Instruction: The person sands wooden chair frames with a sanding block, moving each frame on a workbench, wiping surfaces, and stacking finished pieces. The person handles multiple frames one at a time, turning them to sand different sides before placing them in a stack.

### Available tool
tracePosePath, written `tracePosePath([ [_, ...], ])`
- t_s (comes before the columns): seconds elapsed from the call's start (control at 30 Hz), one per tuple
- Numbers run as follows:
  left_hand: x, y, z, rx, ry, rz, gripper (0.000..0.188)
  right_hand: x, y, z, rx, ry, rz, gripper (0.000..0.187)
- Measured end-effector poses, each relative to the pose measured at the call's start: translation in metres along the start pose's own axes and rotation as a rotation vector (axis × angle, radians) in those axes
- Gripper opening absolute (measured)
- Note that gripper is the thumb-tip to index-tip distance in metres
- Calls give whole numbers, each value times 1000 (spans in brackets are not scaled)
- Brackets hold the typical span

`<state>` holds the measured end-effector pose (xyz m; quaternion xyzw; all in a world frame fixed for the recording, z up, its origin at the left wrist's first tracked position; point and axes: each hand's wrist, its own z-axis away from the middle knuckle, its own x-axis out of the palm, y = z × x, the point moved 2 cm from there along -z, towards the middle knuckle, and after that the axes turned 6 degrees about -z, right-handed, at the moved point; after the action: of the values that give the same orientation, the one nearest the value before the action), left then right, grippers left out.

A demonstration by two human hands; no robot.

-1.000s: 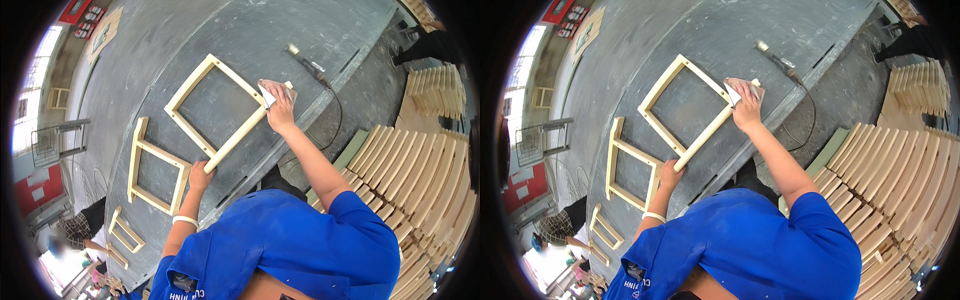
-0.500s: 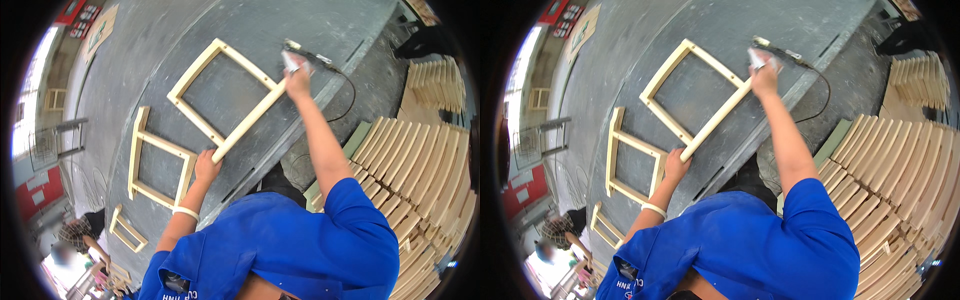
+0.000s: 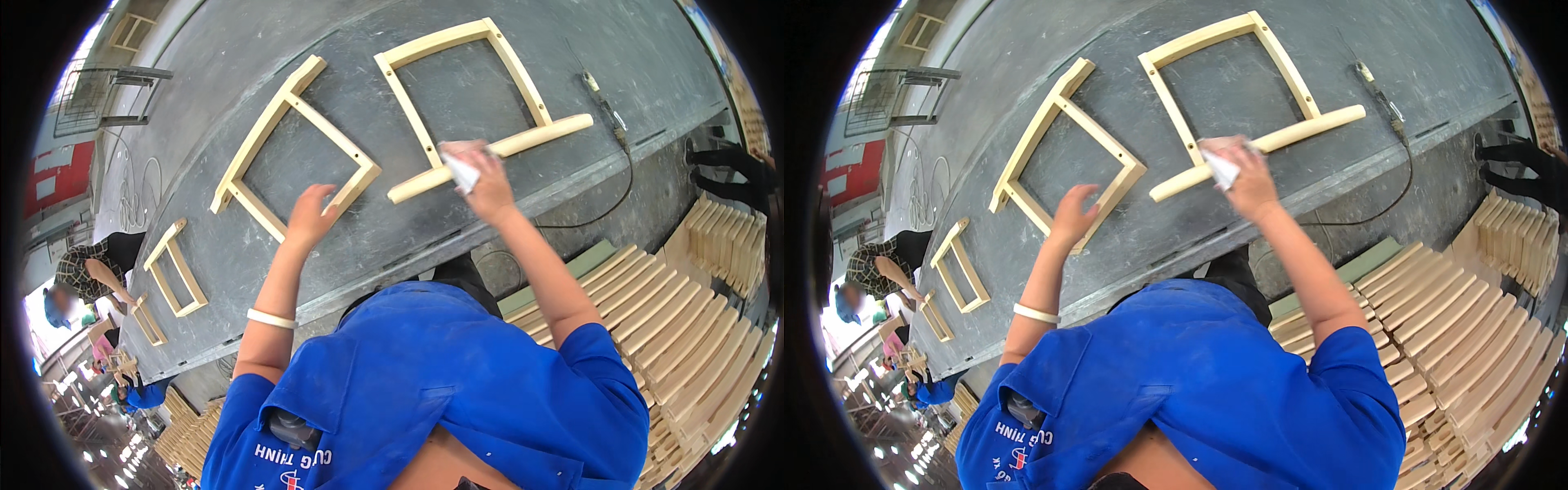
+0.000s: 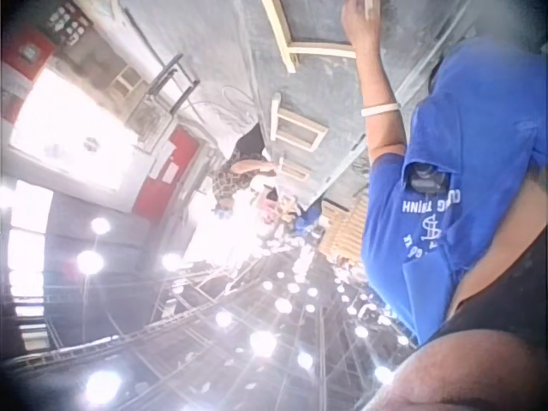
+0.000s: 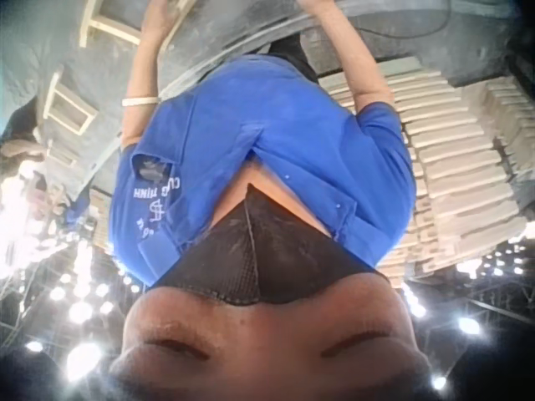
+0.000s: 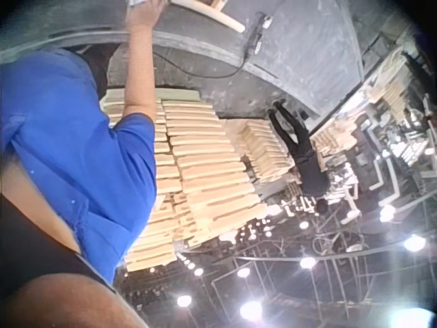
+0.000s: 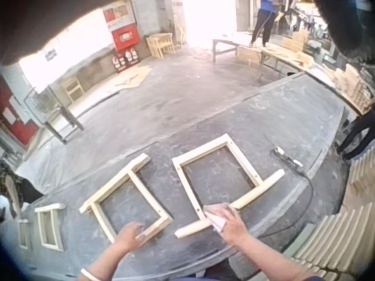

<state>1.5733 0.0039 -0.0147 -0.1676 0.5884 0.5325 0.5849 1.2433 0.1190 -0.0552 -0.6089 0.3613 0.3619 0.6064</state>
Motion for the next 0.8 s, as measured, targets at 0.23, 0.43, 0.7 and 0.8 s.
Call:
tracePosePath([
  [0.23, -26, -49, 56, -229, 159, 126, 33, 96, -93, 7, -272, 26, -69, 56],
  [0.43, -30, -60, 77, -86, 72, 73, 34, 37, -29, -4, -52, 96, -12, 58],
  [0.7, -15, 24, -5, 187, 66, 185, 32, 65, -126, 12, -303, 118, -302, 43],
  [0.8, 11, 87, -66, 276, 18, 226, 36, 67, -125, 37, -270, -273, -695, 40],
])
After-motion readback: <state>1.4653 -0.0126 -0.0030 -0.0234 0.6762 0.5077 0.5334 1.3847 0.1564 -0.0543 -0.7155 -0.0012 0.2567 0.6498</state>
